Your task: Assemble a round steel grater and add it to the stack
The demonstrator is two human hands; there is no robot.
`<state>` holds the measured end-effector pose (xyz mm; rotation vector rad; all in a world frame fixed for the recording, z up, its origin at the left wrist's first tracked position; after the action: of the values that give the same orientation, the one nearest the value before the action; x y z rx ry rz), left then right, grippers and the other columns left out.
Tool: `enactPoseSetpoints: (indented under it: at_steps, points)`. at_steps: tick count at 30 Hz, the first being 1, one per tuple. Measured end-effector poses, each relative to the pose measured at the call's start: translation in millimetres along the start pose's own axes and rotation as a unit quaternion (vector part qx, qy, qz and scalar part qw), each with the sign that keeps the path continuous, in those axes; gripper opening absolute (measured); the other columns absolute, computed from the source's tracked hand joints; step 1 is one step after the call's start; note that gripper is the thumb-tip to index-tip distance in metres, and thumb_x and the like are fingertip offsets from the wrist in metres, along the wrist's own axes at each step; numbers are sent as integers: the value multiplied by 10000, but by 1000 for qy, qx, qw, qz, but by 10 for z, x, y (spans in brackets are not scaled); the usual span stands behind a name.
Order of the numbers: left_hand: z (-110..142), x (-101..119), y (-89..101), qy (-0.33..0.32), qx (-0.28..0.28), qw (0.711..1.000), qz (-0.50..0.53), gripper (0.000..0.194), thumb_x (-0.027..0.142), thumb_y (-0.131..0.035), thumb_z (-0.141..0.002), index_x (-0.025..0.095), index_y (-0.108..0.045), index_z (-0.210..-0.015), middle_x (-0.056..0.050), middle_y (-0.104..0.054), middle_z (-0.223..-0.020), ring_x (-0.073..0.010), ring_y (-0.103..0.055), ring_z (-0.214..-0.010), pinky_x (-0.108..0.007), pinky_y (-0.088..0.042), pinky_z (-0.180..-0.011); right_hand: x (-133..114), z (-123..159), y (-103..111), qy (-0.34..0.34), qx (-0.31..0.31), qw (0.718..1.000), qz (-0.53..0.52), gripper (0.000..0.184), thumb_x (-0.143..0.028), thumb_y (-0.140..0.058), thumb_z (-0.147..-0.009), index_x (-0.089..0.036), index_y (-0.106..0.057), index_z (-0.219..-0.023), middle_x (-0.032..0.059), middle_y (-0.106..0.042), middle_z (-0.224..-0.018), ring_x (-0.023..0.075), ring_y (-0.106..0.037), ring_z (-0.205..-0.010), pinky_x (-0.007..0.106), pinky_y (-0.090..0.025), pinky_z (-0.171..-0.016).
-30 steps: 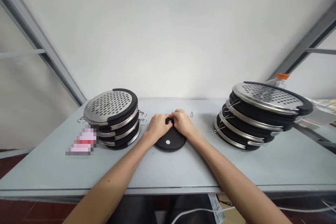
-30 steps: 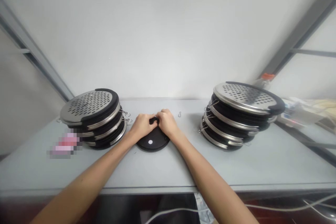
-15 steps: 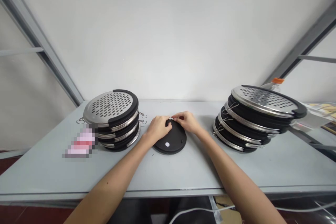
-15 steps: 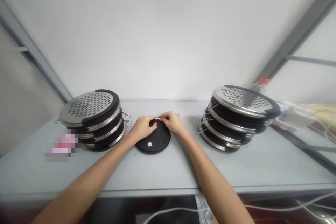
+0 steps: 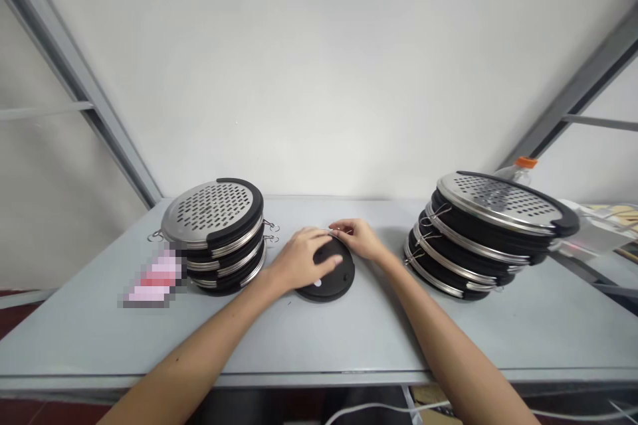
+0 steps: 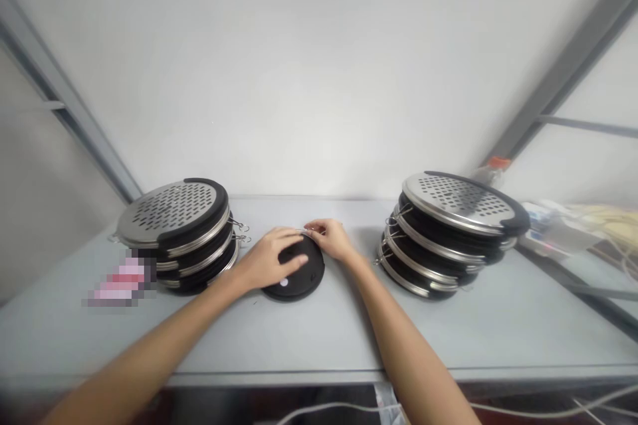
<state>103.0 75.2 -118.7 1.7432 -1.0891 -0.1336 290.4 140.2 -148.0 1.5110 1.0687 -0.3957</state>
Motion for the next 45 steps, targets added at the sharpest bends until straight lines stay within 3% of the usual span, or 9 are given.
enactPoseSetpoints:
  at_steps: [6,9,12,18,24,30,35,39,45]
  points:
    - [183,63,-2,-46,-136,987,-67,986,657,-636,-638,91,-355,-1396,-156,-381,-1439,-336,-234,-1368,-467,-177,-1128,42,-12,49,-7,17,1000,3,223,-310,-554,-809,-162,-709,-874,69,-733,-856,207,-656,-761,303,-490,-706]
    - [174,16,1,-54,-177,980,-70,1052,672,-632,-636,97,-268,-1438,-150,-289,-1489,-335,-170,-1392,-467,-157,-1131,45,-20,56,-7,36,999,19,208,-308,-549,-810,-170,-703,-830,62,-732,-845,205,-655,-781,301,-483,-723]
    - [143,-17,0,-55,-174,981,-66,973,635,-659,-640,144,-334,-1415,-132,-324,-1476,-339,-192,-1387,-486,-166,-1125,24,-22,58,-8,56,998,29,209,-311,-537,-812,-168,-688,-796,60,-725,-821,195,-647,-771,299,-477,-732]
    - [129,-56,-68,-52,-89,993,-55,721,487,-749,-623,200,-546,-1253,-112,-471,-1380,-331,-336,-1326,-516,-225,-1104,-12,-4,55,-20,65,996,53,203,-326,-531,-800,-171,-654,-753,52,-702,-773,185,-626,-718,300,-476,-713]
    - [130,-119,-122,-25,-40,998,-40,604,384,-734,-697,213,-546,-1245,-92,-564,-1291,-287,-474,-1239,-512,-301,-1075,-19,3,55,-27,102,993,61,225,-356,-536,-798,-171,-659,-762,65,-694,-798,191,-622,-747,299,-477,-708]
    - [104,-58,-31,-61,55,997,6,450,340,-575,-873,194,-499,-1292,-87,-606,-1242,-221,-559,-1150,-410,-414,-994,-52,-31,132,-80,105,979,-153,333,-471,-578,-766,-169,-685,-858,72,-701,-963,239,-620,-963,335,-456,-861]
    - [57,0,78,43,152,978,135,287,303,-466,-936,189,-608,-1158,-52,-667,-1132,-188,-617,-1040,-299,-468,-910,-39,-48,178,-108,127,943,-286,499,-608,-466,-804,-171,-684,-908,104,-678,-1085,247,-597,-1067,355,-438,-927]
    - [12,8,132,131,192,951,204,300,342,-454,-938,169,-634,-1104,-56,-684,-1068,-196,-624,-1002,-276,-477,-871,18,-56,163,-131,120,947,-267,503,-582,-400,-846,-174,-672,-959,111,-675,-1099,235,-605,-1059,343,-474,-879]
    - [-21,-50,122,173,220,931,234,336,378,-423,-945,158,-626,-1098,-61,-679,-1003,-193,-620,-933,-272,-482,-825,73,-55,180,-163,207,939,-219,471,-543,-412,-849,-175,-642,-1035,137,-615,-1207,252,-573,-1102,368,-480,-872]
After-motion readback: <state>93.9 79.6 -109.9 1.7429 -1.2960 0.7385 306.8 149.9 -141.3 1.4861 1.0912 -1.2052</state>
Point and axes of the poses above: each hand's wrist, its own z-axis away from the middle knuckle, its own y-axis out of the back of the hand, x = y × z, the point moved 1 cm from there along -z, towards the middle knuckle
